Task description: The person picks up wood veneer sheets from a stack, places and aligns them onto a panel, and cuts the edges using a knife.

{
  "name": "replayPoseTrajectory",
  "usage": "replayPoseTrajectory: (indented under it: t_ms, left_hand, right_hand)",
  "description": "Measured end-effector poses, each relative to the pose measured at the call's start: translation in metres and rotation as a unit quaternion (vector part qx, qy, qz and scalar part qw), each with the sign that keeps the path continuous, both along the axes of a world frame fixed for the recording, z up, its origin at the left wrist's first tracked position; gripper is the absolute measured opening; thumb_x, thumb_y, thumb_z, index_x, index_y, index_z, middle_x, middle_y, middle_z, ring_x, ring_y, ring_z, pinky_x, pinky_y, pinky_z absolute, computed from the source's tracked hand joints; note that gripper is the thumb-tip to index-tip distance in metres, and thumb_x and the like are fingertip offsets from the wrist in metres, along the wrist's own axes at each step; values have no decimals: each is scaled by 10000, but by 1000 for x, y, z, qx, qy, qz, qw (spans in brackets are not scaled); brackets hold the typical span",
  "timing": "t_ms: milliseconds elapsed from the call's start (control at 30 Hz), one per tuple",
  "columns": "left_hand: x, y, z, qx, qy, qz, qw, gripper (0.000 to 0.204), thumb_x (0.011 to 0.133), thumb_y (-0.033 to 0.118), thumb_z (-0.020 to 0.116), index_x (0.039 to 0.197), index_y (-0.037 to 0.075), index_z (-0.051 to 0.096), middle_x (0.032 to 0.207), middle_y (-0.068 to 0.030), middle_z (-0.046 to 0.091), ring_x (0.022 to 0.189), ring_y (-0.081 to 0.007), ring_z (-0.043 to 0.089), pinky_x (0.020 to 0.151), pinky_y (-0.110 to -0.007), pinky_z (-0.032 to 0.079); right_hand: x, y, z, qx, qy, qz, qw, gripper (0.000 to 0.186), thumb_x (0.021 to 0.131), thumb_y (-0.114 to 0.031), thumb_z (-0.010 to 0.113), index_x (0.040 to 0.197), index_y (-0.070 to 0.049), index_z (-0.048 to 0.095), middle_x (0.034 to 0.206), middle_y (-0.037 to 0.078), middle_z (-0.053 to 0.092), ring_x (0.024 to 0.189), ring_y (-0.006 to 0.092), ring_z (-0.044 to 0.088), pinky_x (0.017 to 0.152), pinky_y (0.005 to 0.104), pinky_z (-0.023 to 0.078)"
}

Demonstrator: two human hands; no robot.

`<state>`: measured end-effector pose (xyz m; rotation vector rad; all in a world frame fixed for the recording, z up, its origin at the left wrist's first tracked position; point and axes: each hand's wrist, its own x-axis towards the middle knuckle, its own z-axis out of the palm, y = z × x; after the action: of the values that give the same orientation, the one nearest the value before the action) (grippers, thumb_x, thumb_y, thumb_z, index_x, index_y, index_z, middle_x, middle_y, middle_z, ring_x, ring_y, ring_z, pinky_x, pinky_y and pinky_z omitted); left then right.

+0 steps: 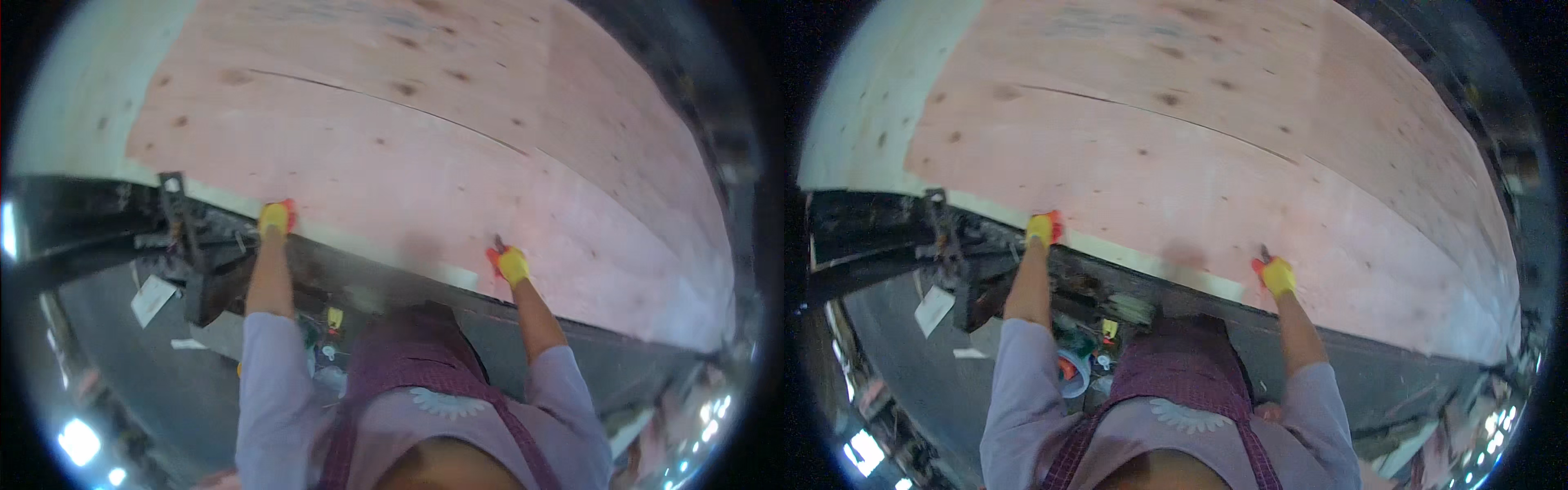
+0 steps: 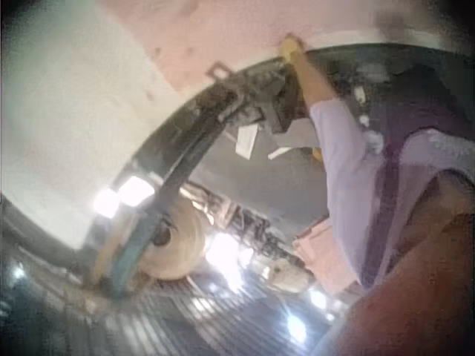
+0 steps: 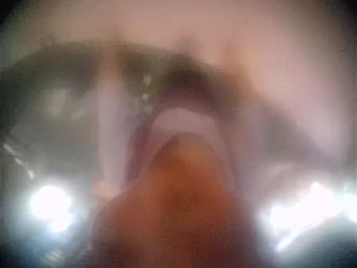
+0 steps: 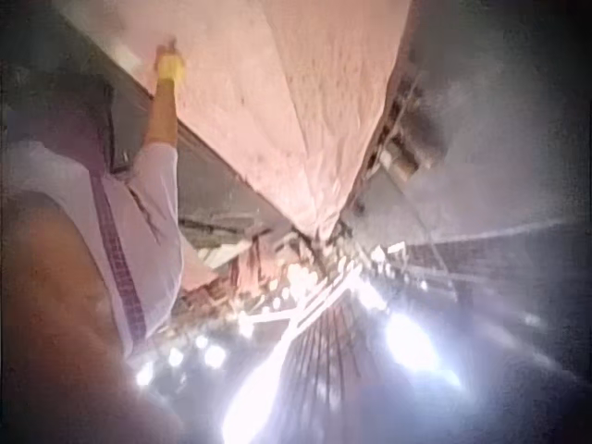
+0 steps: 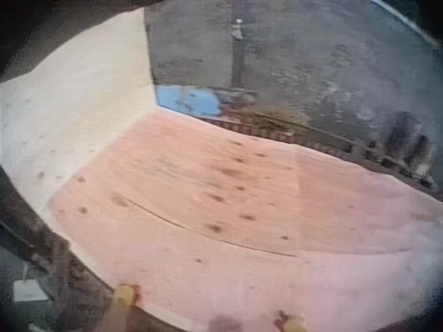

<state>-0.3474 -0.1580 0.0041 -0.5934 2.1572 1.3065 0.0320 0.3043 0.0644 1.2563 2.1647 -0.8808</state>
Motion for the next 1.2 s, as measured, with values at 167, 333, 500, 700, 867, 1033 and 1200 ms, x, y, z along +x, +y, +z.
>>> replayPoseTrajectory:
  t_ms: [167,333,500,700,867,1033,1200]
  left_hand:
    - [6,4,16,52,-50,161,984,138,774,200,637,790,101,542,585,-30,507,464,-159,476,428,-302,420]
    - [51,26,16,369,27,167,914,248,886,313,514,814,76,526,684,-30,527,626,-181,521,543,-355,425]
    - [100,25,-13,-102,276,-148,944,609,873,394,482,1324,12,338,1154,-235,520,1094,-355,494,934,-405,396]
    - [137,66,78,-248,229,-328,883,646,787,320,536,1373,159,317,1417,-227,245,1269,-415,296,1015,-446,310]
    - [131,62,107,-283,163,-444,834,650,747,215,527,1368,235,336,1439,-231,186,1298,-433,237,1025,-496,266]
    - [117,53,130,-241,126,-536,799,626,754,186,535,1354,241,366,1436,-165,250,1312,-372,248,1049,-463,245]
    - [80,-8,119,80,110,-363,922,542,826,257,522,1345,213,371,1352,-79,415,1263,-257,362,1046,-345,300]
  right_hand:
    - [-16,-8,7,-16,-34,-15,999,442,724,-503,610,711,-60,611,539,70,587,555,210,611,580,340,469]
    - [6,0,-24,138,-4,146,980,472,806,-544,479,838,-99,634,573,102,596,632,276,616,608,402,467]
    - [-18,-1,11,59,-9,81,995,465,816,-468,539,669,-32,609,530,102,588,476,245,592,509,381,475]
    - [-40,-10,16,120,-109,143,976,419,743,-473,580,735,-62,659,634,104,637,655,236,641,646,375,500]
    - [-59,-15,19,292,-44,320,900,400,759,-444,587,852,-61,653,752,117,648,739,265,637,685,387,493]
    - [-60,-63,1,-12,182,-29,983,228,827,-300,591,893,-82,587,738,37,595,653,116,571,536,258,456]
    - [-81,-171,55,-190,388,-151,889,183,866,-205,583,989,-70,567,833,26,588,721,87,528,615,228,431]
